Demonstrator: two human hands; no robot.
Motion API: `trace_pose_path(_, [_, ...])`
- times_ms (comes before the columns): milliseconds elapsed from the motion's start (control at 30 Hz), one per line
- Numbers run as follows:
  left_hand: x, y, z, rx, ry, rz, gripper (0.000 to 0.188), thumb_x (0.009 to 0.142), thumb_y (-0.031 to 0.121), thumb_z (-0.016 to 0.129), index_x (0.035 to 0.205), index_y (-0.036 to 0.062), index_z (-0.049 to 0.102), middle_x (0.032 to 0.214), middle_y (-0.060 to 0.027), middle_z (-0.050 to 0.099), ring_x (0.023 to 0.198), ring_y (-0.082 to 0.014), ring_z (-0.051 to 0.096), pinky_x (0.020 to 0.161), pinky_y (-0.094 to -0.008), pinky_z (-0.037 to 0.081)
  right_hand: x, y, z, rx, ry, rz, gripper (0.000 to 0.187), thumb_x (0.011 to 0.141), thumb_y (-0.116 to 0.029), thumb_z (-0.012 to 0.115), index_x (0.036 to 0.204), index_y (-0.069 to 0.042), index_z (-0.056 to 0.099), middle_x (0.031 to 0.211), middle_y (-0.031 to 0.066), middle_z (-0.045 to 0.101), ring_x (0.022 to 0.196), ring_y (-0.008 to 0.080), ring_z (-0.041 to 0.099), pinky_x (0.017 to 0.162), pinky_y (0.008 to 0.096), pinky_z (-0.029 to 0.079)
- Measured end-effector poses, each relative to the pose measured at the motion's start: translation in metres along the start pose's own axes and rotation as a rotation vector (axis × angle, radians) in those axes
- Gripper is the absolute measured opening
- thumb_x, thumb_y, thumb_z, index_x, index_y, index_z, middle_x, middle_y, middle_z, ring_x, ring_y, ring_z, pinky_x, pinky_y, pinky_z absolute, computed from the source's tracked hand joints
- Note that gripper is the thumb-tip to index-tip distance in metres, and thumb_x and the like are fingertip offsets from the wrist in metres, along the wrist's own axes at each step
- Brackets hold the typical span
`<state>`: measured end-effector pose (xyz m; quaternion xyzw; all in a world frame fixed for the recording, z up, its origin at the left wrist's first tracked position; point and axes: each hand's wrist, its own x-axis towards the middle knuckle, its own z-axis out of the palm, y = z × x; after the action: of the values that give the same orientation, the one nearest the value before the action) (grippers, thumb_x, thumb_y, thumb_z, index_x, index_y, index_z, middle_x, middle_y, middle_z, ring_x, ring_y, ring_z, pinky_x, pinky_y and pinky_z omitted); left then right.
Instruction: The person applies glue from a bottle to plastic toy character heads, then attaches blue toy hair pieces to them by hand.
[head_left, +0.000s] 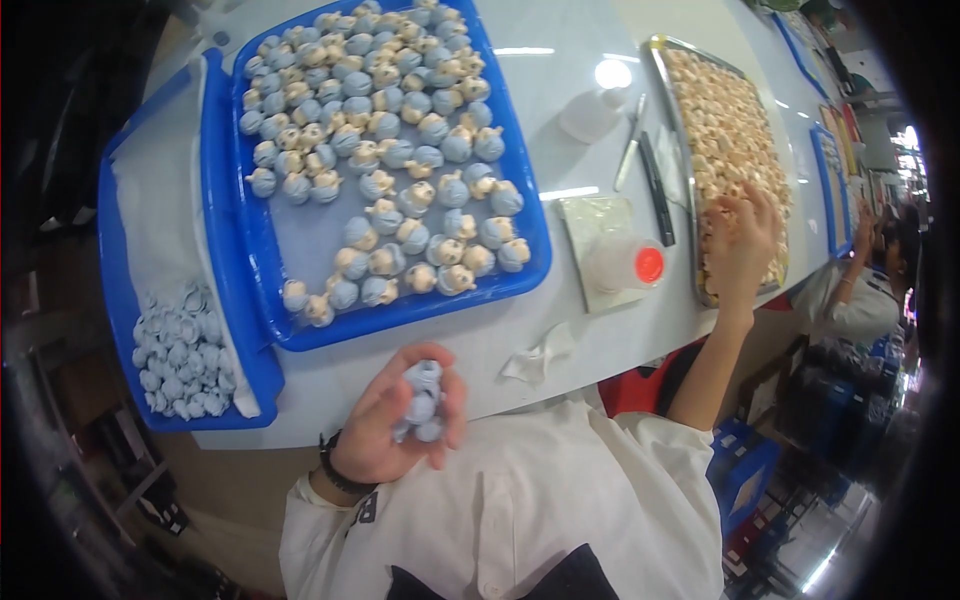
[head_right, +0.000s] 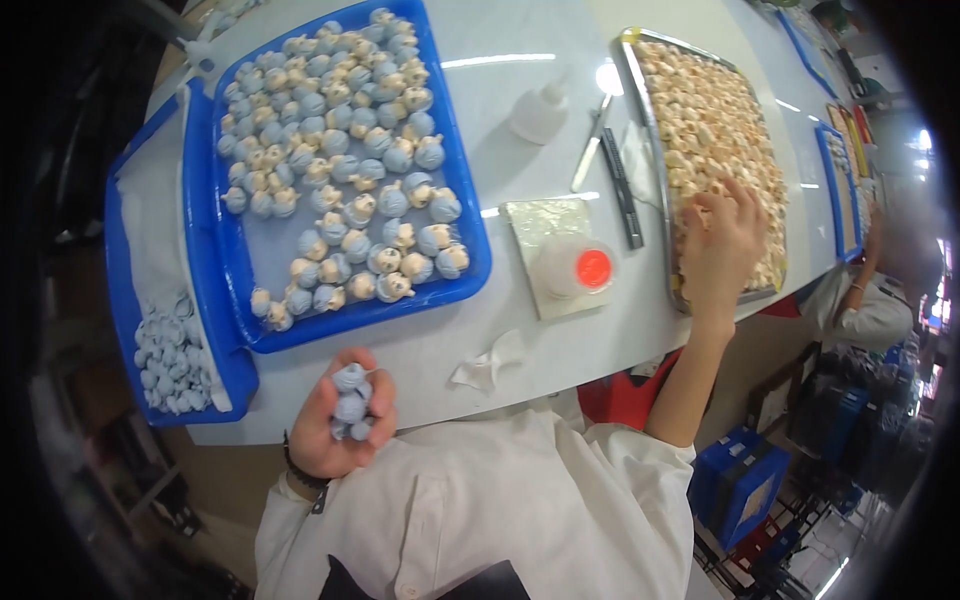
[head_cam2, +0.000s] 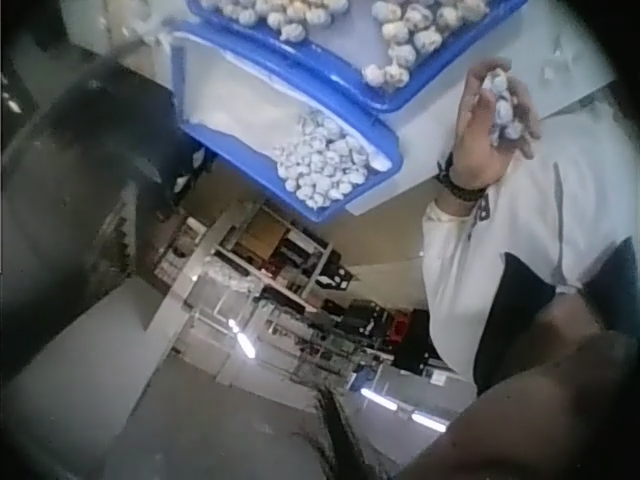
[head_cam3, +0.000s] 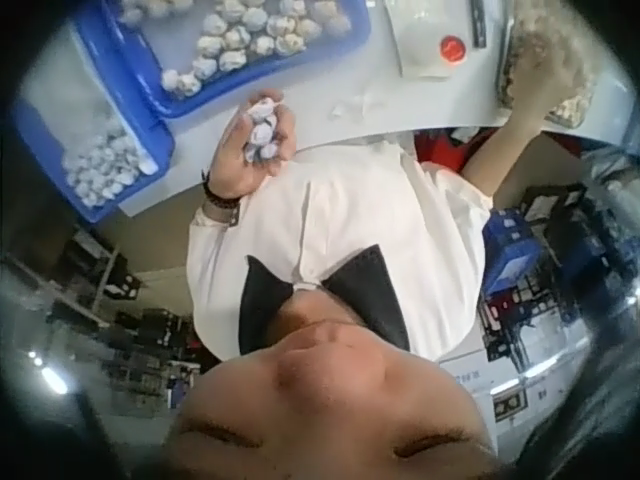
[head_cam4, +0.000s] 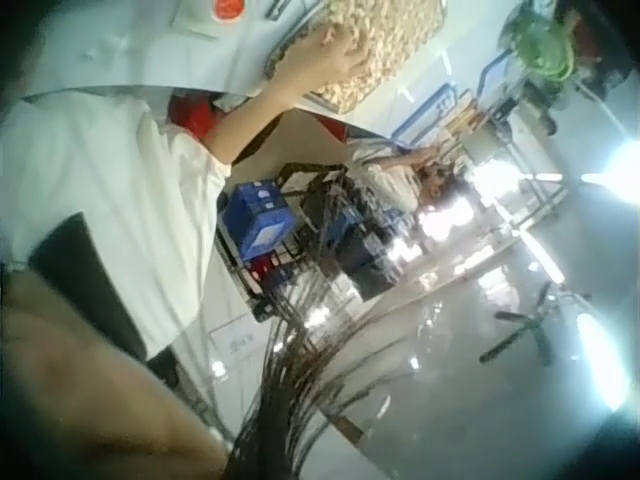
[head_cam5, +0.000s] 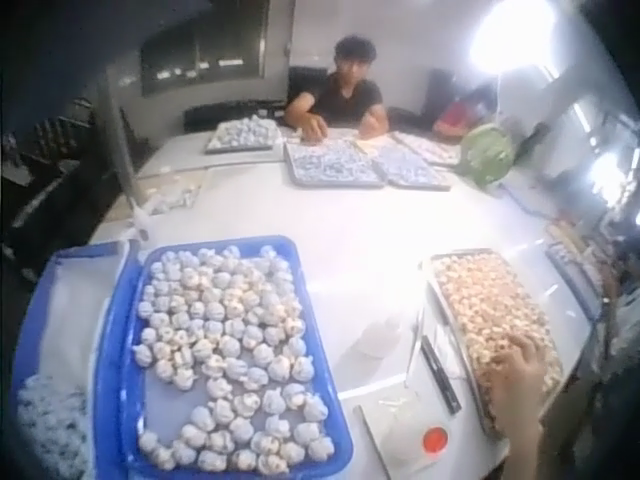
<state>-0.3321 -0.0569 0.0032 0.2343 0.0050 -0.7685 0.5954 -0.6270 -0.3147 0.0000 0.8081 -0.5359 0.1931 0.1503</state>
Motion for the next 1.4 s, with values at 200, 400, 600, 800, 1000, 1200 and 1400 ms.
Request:
trace_pose_path(200, [0.002,0.003,0.003,0.196,-0.069,-0.065,0.044,0.082,0.014,0.065,0.121,0.0031,0.048,0.089,-0.0093,0.057,0.075,-0.0141,0.057,0.054,-0.0204,0.046,-0.018,-0.042,-0.043,1.288,0.414,0.433,0.014,0.086,-0.011,0.058,0.094,0.0,0.054,0.097,0.0234,0.061,0.083,0.0269,0.061,0.073,0.0309,0.05])
trace_pose_path(400, [0.009,0.006,0.01,1.068,0.039,0.352,0.041,0.071,0.005,0.073,0.11,0.0011,0.06,0.083,-0.0015,0.058,0.073,-0.0069,0.052,0.065,-0.019,0.038,-0.047,-0.108,-0.08,1.711,-0.055,0.151,0.018,0.088,-0.016,0.055,0.092,0.002,0.054,0.083,0.0195,0.059,0.065,0.0186,0.057,0.056,0.0276,0.047])
trace_pose_path(600, [0.0,0.003,0.013,0.592,0.124,0.094,0.04,0.083,0.015,0.06,0.116,-0.0062,0.054,0.087,-0.0071,0.06,0.064,-0.007,0.053,0.057,-0.0192,0.043,-0.045,-0.092,-0.071,1.133,0.04,0.184,0.025,0.082,-0.008,0.062,0.103,0.006,0.06,0.079,0.011,0.058,0.069,0.0162,0.055,0.066,0.0246,0.044])
trace_pose_path(800, [0.0,0.001,0.007,0.758,0.12,0.169,0.04,0.083,0.019,0.063,0.114,-0.0057,0.056,0.084,-0.0067,0.06,0.064,-0.0073,0.053,0.057,-0.0196,0.042,-0.031,-0.091,-0.07,0.796,0.031,0.116,0.023,0.072,-0.001,0.07,0.094,0.003,0.063,0.083,0.0092,0.061,0.072,0.0164,0.057,0.068,0.0249,0.045])
trace_pose_path(1000, [0.003,0.001,0.007,0.698,0.05,0.153,0.04,0.083,0.021,0.065,0.111,-0.006,0.057,0.079,-0.0041,0.056,0.062,-0.0076,0.052,0.056,-0.02,0.039,-0.019,-0.092,-0.065,0.528,-0.028,-0.164,0.023,0.068,-0.006,0.072,0.09,-0.004,0.066,0.079,0.0062,0.057,0.071,0.0218,0.052,0.063,0.0313,0.04])
trace_pose_path(1200, [0.005,0.001,0.007,0.709,0.034,0.166,0.039,0.082,0.019,0.066,0.111,-0.0064,0.057,0.083,-0.0049,0.057,0.069,-0.0082,0.051,0.062,-0.0208,0.039,-0.02,-0.096,-0.057,0.466,-0.009,-0.209,0.025,0.066,-0.007,0.073,0.09,-0.007,0.066,0.078,0.0041,0.056,0.071,0.0213,0.05,0.065,0.0336,0.036])
trace_pose_path(1400, [0.006,0.001,0.007,0.722,0.047,0.152,0.04,0.08,0.017,0.068,0.11,-0.006,0.057,0.084,-0.0052,0.058,0.074,-0.0083,0.052,0.066,-0.021,0.039,-0.023,-0.093,-0.055,0.496,0.029,-0.227,0.028,0.065,-0.005,0.073,0.093,-0.007,0.066,0.077,0.0037,0.057,0.069,0.021,0.051,0.065,0.0324,0.035])
